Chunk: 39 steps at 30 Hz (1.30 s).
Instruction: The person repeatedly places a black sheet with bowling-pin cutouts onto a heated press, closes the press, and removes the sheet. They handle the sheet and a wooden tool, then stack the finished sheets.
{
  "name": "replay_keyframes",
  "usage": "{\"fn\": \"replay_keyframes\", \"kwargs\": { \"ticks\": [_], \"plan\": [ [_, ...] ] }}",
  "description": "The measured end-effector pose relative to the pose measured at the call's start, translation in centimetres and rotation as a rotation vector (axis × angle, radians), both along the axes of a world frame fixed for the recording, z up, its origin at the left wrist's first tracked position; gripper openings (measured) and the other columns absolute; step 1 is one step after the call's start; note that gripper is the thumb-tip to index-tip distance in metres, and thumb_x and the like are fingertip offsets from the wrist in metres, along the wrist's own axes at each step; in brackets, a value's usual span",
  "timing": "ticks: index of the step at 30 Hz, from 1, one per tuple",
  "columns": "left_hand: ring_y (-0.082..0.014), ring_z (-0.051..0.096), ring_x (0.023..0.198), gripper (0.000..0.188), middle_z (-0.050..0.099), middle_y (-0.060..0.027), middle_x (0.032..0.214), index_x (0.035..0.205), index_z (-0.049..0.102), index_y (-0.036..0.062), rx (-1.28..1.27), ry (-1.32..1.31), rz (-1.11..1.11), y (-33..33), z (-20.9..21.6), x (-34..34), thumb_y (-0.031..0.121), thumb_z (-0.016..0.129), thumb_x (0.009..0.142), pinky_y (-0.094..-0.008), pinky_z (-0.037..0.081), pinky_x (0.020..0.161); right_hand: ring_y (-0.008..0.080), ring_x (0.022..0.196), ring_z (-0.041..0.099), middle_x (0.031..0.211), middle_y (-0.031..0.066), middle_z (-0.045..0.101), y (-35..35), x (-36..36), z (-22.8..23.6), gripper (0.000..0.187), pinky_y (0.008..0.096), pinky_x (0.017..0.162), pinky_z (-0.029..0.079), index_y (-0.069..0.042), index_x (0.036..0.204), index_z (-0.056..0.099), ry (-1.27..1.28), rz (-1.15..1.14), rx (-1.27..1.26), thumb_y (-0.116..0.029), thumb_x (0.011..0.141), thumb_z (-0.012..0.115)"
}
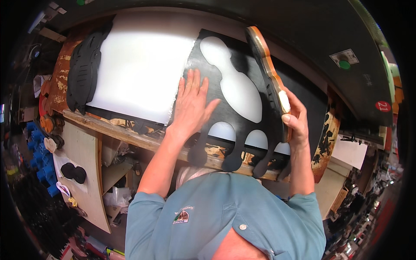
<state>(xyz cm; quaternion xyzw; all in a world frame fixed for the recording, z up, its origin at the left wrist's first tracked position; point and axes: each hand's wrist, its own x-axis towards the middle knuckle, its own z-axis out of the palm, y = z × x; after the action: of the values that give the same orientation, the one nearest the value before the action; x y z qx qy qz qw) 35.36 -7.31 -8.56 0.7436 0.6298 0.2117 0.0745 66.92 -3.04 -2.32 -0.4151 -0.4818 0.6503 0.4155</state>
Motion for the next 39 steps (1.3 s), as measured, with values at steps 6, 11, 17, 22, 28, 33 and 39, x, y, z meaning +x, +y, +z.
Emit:
{"fn": "replay_keyframes", "kwargs": {
  "ticks": [6, 11, 17, 22, 28, 33, 39],
  "plan": [
    [-0.0443, 0.019, 0.165, 0.12, 0.021, -0.0311, 0.176, 0.17, 0.019, -0.005, -0.449, -0.804, -0.401, -3.8, 3.9, 9.8, 0.043, 0.089, 0.086, -0.0482, 0.023, 0.134, 0.0193, 0.127, 0.062, 0.14, 0.0106, 0.065, -5.2, -3.3, -2.2, 0.079, 0.0341, 0.115, 0.045, 0.004, 0.157, 0.053, 0.273, -0.211, -0.205, -0.016, 0.085, 0.079],
    [-0.0417, 0.025, 0.164, 0.097, 0.019, -0.0276, 0.178, 0.17, 0.024, -0.0028, -0.347, -0.936, -0.44, -5.1, 2.1, 9.7, 0.019, 0.081, 0.094, -0.0462, 0.028, 0.132, 0.0208, 0.13, 0.061, 0.142, 0.0131, 0.064, -5.9, -3.9, -2.2, 0.081, 0.0362, 0.117, 0.044, 0.004, 0.159, 0.05, 0.268, -0.218, -0.2, -0.021, 0.087, 0.078],
    [-0.0182, 0.07, 0.116, 0.035, 0.077, -0.0142, 0.126, 0.14, 0.066, -0.0043, -0.355, -1.068, 0.098, -4.8, 1.1, 4.9, 0.014, 0.063, 0.111, -0.0324, 0.054, 0.103, 0.0138, 0.108, 0.067, 0.125, 0.0093, 0.071, -5.2, -2.6, -2.0, 0.079, 0.0285, 0.099, 0.053, 0.006, 0.156, 0.053, 0.309, -0.181, -0.218, -0.027, 0.089, 0.077],
    [-0.012, 0.068, 0.108, 0.035, 0.076, -0.0074, 0.119, 0.137, 0.067, -0.0078, -0.153, -1.317, 0.406, -4.8, 1.5, -3.7, 0.017, 0.061, 0.113, -0.0303, 0.054, 0.099, 0.024, 0.126, 0.064, 0.137, 0.0176, 0.067, -5.3, 0.7, -0.7, 0.091, 0.035, 0.113, 0.047, 0.011, 0.155, 0.051, 0.061, -0.194, -0.072, -0.028, 0.08, 0.082],
    [-0.018, 0.067, 0.118, 0.038, 0.074, -0.0157, 0.129, 0.138, 0.067, -0.0076, -0.241, -1.04, 0.481, -3.4, 1.7, -6.5, 0.009, 0.067, 0.104, -0.0338, 0.052, 0.105, 0.0313, 0.137, 0.058, 0.153, 0.0232, 0.055, -5.1, 1.9, -1.8, 0.082, 0.0416, 0.119, 0.044, 0.006, 0.149, 0.06, -0.651, -0.18, 0.349, -0.02, 0.076, 0.086],
    [-0.0121, 0.068, 0.098, 0.029, 0.077, -0.0079, 0.104, 0.124, 0.072, -0.0053, -0.253, -1.053, 0.456, -0.1, 2.7, -7.4, 0.009, 0.074, 0.099, -0.0282, 0.053, 0.091, 0.0457, 0.134, 0.051, 0.154, 0.0299, 0.048, -5.2, 0.7, -4.1, 0.082, 0.0528, 0.114, 0.046, 0.001, 0.143, 0.064, -1.135, -0.152, 0.55, -0.024, 0.07, 0.09],
    [-0.0118, 0.068, 0.101, 0.021, 0.074, -0.009, 0.111, 0.114, 0.065, -0.0026, -0.588, -1.401, 0.094, -2.1, 3.8, -8.9, 0.002, 0.072, 0.095, -0.0276, 0.055, 0.092, 0.0428, 0.131, 0.058, 0.142, 0.0258, 0.062, -2.7, -1.2, -2.3, 0.058, 0.0493, 0.11, 0.048, 0.006, 0.133, 0.069, -1.005, -0.206, 0.757, -0.017, 0.084, 0.088]
  ]
}}
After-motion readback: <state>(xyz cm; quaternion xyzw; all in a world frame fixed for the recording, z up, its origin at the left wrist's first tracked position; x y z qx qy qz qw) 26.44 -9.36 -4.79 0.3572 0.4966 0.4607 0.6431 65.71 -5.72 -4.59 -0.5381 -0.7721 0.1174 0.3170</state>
